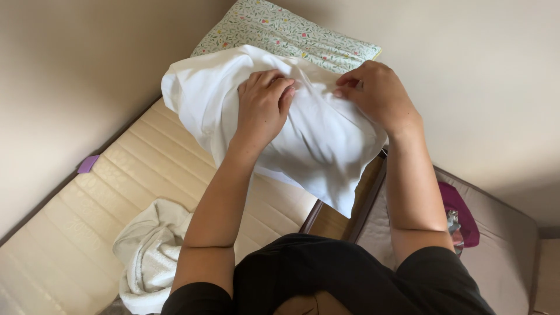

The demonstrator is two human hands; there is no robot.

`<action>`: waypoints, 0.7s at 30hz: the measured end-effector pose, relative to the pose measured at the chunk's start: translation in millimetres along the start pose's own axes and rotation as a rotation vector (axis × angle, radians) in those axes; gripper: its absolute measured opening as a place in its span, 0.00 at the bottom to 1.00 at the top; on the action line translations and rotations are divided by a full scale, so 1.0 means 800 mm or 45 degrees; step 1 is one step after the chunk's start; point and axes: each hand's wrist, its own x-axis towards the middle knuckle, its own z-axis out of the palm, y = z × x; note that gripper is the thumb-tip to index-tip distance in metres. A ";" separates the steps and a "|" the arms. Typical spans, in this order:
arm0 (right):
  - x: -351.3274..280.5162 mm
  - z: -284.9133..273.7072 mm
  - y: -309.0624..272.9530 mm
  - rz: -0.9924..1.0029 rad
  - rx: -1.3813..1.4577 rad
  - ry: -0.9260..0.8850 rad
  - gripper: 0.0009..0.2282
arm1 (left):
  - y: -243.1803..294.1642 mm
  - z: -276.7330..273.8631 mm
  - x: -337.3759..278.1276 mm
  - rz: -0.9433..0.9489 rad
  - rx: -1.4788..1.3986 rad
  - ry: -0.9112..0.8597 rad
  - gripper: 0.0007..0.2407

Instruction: The person inserts a white pillow into a white pillowcase on a bed. They align the corners, push the pillow inside, and smooth the fabric to fit the case.

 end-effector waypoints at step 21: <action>0.013 0.006 0.057 -0.036 0.791 0.132 0.02 | 0.058 0.008 0.005 0.153 -0.012 0.021 0.13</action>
